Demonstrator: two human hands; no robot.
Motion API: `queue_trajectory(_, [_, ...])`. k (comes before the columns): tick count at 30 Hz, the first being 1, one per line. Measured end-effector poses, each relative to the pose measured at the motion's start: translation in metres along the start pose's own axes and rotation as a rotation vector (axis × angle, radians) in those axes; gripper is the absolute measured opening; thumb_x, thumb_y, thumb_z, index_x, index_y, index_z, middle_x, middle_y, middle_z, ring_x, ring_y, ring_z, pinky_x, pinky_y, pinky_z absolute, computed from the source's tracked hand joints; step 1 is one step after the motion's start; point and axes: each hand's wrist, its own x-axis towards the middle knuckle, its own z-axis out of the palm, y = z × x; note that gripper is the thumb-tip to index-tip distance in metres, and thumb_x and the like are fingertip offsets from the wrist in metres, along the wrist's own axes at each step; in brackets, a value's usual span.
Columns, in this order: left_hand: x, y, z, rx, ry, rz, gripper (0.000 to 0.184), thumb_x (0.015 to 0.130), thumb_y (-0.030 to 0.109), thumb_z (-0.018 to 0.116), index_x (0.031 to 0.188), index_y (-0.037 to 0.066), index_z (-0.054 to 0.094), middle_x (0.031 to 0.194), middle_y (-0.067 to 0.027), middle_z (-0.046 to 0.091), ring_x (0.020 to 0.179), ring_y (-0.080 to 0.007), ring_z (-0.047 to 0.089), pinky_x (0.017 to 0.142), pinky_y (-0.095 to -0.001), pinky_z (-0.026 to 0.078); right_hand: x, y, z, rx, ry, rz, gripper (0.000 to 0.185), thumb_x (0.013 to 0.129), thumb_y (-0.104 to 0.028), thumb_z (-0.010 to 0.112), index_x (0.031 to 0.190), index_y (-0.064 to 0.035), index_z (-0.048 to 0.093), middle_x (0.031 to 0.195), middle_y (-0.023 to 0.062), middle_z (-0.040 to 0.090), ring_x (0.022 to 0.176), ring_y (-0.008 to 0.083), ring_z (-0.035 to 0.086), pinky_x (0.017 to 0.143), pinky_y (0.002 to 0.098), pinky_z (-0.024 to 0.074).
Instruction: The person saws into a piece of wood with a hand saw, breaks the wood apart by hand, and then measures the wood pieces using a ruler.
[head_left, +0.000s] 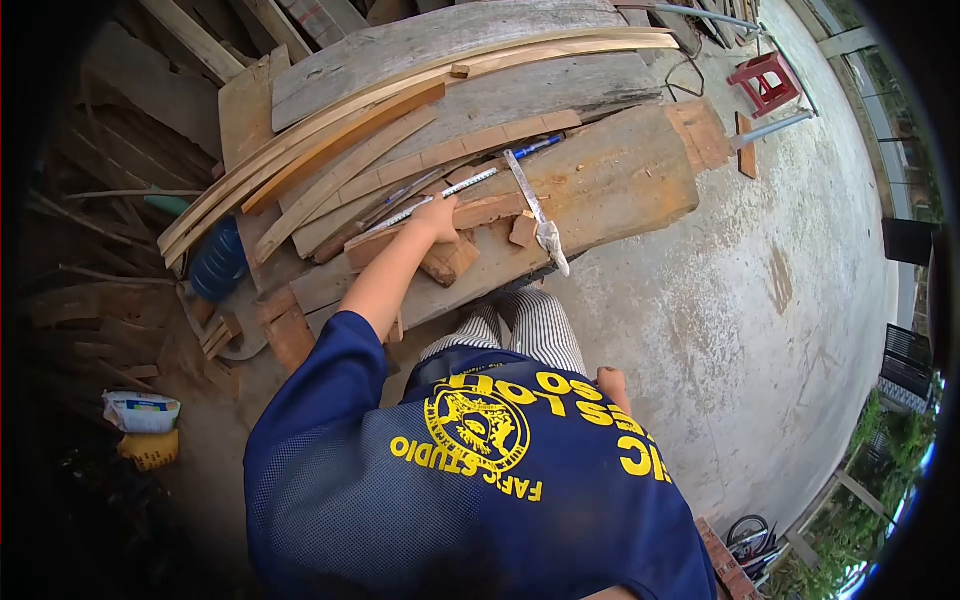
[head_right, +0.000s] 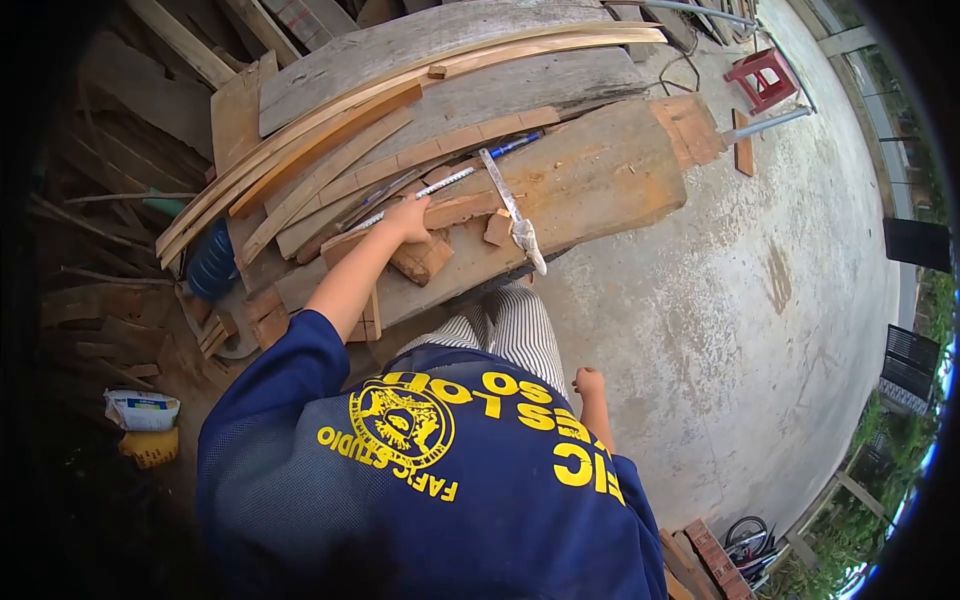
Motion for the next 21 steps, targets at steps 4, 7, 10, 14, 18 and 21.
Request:
queue_trajectory(4, [0.005, -0.029, -0.030, 0.034, 0.245, 0.011, 0.071, 0.055, 0.022, 0.076, 0.120, 0.013, 0.048, 0.118, -0.0149, 0.049, 0.109, -0.0351, 0.052, 0.088, -0.0438, 0.047, 0.033, -0.024, -0.002, -0.049, -0.029, -0.129, 0.034, 0.082, -0.018, 0.048, 0.104, -0.0006, 0.066, 0.077, 0.0191, 0.068, 0.068, 0.0261, 0.067, 0.066, 0.0357, 0.0528])
queue_trajectory(7, [0.023, -0.054, -0.063, 0.139, 0.319, -0.089, 0.063, 0.061, 0.018, 0.070, 0.121, 0.016, 0.050, 0.123, -0.0128, 0.045, 0.118, -0.0330, 0.044, 0.090, -0.0486, 0.046, 0.060, -0.081, -0.009, -0.254, 0.061, -0.371, 0.030, 0.081, -0.017, 0.049, 0.102, -0.0058, 0.068, 0.086, 0.0235, 0.066, 0.087, 0.0352, 0.064, 0.079, 0.0387, 0.0499])
queue_trajectory(10, [0.047, -0.078, -0.077, 0.281, 0.369, -0.177, 0.073, 0.060, 0.017, 0.067, 0.130, 0.023, 0.045, 0.124, -0.0112, 0.044, 0.116, -0.0343, 0.045, 0.091, -0.0488, 0.047, 0.050, -0.185, -0.018, -0.261, 0.201, -0.699, 0.026, 0.081, -0.014, 0.051, 0.099, -0.0035, 0.066, 0.090, 0.0195, 0.066, 0.086, 0.0348, 0.064, 0.078, 0.0407, 0.0493])
queue_trajectory(14, [0.058, -0.074, -0.102, 0.199, 0.366, -0.233, 0.073, 0.057, 0.017, 0.071, 0.127, 0.015, 0.049, 0.123, -0.0178, 0.043, 0.118, -0.0349, 0.041, 0.092, -0.0526, 0.041, 0.073, -0.314, -0.016, -0.262, 0.318, -1.038, 0.022, 0.081, -0.007, 0.050, 0.095, -0.0039, 0.066, 0.093, 0.0168, 0.063, 0.087, 0.0315, 0.061, 0.077, 0.0374, 0.0486])
queue_trajectory(18, [0.066, -0.077, -0.090, 0.117, 0.533, -0.213, 0.067, 0.061, 0.009, 0.066, 0.126, 0.013, 0.050, 0.123, -0.0172, 0.043, 0.118, -0.0359, 0.040, 0.095, -0.0480, 0.039, 0.096, -0.408, -0.004, -0.405, 0.281, -1.199, 0.022, 0.082, -0.012, 0.050, 0.095, -0.0066, 0.066, 0.097, 0.0146, 0.063, 0.092, 0.0326, 0.059, 0.082, 0.0393, 0.0472])
queue_trajectory(21, [0.080, -0.078, -0.059, 0.280, 0.844, -0.221, 0.062, 0.064, 0.005, 0.064, 0.124, 0.011, 0.050, 0.120, -0.0161, 0.044, 0.116, -0.0347, 0.040, 0.097, -0.0461, 0.037, 0.107, -0.448, 0.007, -0.622, 0.266, -1.337, 0.022, 0.083, -0.016, 0.051, 0.099, -0.0094, 0.065, 0.100, 0.0134, 0.063, 0.097, 0.0308, 0.057, 0.085, 0.0394, 0.0458])
